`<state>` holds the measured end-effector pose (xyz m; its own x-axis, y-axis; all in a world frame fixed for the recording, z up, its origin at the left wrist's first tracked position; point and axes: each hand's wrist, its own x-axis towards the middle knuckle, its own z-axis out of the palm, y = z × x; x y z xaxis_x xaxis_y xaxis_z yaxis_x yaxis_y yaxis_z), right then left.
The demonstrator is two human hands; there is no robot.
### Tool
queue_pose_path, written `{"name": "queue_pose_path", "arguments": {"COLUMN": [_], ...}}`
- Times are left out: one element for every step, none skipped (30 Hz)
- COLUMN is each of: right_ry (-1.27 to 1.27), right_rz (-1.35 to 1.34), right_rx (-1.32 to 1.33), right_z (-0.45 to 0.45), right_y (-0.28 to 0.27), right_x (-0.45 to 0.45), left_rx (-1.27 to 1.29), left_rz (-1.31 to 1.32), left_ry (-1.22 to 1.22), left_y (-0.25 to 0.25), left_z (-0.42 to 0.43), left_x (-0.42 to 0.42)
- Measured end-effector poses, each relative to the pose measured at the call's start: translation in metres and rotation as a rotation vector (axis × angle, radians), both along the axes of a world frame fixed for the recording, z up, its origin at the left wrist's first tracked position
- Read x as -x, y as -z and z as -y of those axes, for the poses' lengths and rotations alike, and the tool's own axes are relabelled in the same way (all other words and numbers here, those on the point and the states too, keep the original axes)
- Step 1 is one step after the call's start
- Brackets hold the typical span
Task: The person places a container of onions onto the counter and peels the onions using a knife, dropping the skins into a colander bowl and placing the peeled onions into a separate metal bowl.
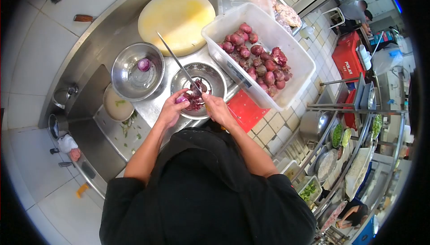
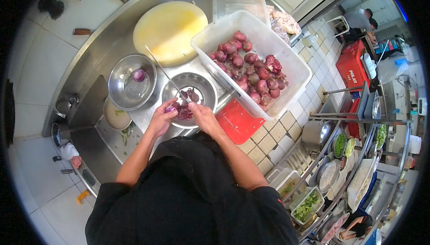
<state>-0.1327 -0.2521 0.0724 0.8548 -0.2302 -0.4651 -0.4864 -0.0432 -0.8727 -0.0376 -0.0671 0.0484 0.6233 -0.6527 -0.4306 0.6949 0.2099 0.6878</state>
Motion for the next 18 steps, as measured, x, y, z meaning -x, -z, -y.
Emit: {"name": "queue_pose_path", "arguments": {"right_ry": [-0.011, -0.022, -0.042, -0.063, -0.093, -0.125, -0.141, -0.155, -0.168, -0.173, -0.167, -0.161, -0.156, -0.125, -0.093, -0.062, -0.028, 0.003], "right_rz": [0.013, 0.026, 0.014, 0.001, -0.038, -0.077, 0.003, 0.084, 0.167, 0.117, 0.120, 0.122, 0.124, 0.148, 0.171, 0.194, 0.107, 0.023], "right_rx": [0.094, 0.187, 0.244, 0.301, 0.324, 0.347, 0.305, 0.264, 0.222, 0.240, 0.240, 0.240, 0.239, 0.203, 0.168, 0.133, 0.075, 0.015], "right_z": [0.001, 0.003, 0.003, 0.003, 0.001, -0.001, -0.003, -0.007, -0.011, -0.013, -0.013, -0.013, -0.014, -0.014, -0.014, -0.014, -0.011, -0.007], "right_y": [0.001, 0.001, 0.000, -0.002, -0.016, -0.023, -0.020, -0.017, -0.015, -0.015, -0.014, -0.012, -0.009, -0.004, 0.001, 0.005, 0.005, 0.003], "right_x": [0.000, -0.001, -0.001, 0.000, 0.001, 0.002, 0.004, 0.004, 0.004, 0.005, 0.006, 0.006, 0.006, 0.006, 0.007, 0.007, 0.006, 0.003], "left_rx": [-0.033, -0.067, -0.102, -0.152, -0.202, -0.251, -0.263, -0.273, -0.284, -0.289, -0.294, -0.301, -0.310, -0.320, -0.329, -0.282, -0.235, -0.190], "left_rz": [0.047, 0.094, 0.142, 0.203, 0.264, 0.324, 0.331, 0.337, 0.346, 0.358, 0.369, 0.380, 0.379, 0.378, 0.375, 0.355, 0.337, 0.322], "left_ry": [-0.013, -0.026, -0.040, -0.041, -0.044, -0.047, -0.037, -0.027, -0.016, -0.009, -0.001, 0.007, 0.010, 0.012, 0.014, 0.021, 0.028, 0.032], "left_y": [0.003, 0.004, 0.005, 0.007, 0.005, 0.004, 0.004, 0.005, 0.005, 0.005, 0.004, 0.003, 0.002, -0.006, -0.009, -0.006, -0.002, 0.001], "left_z": [0.000, 0.000, 0.000, 0.000, 0.004, 0.006, 0.006, 0.007, 0.008, 0.008, 0.009, 0.009, 0.008, 0.008, 0.007, 0.005, 0.002, -0.001], "left_x": [0.000, 0.000, 0.000, 0.000, -0.001, -0.002, -0.002, -0.002, -0.002, -0.002, -0.001, 0.000, 0.001, 0.002, 0.004, 0.005, 0.004, 0.003]}}
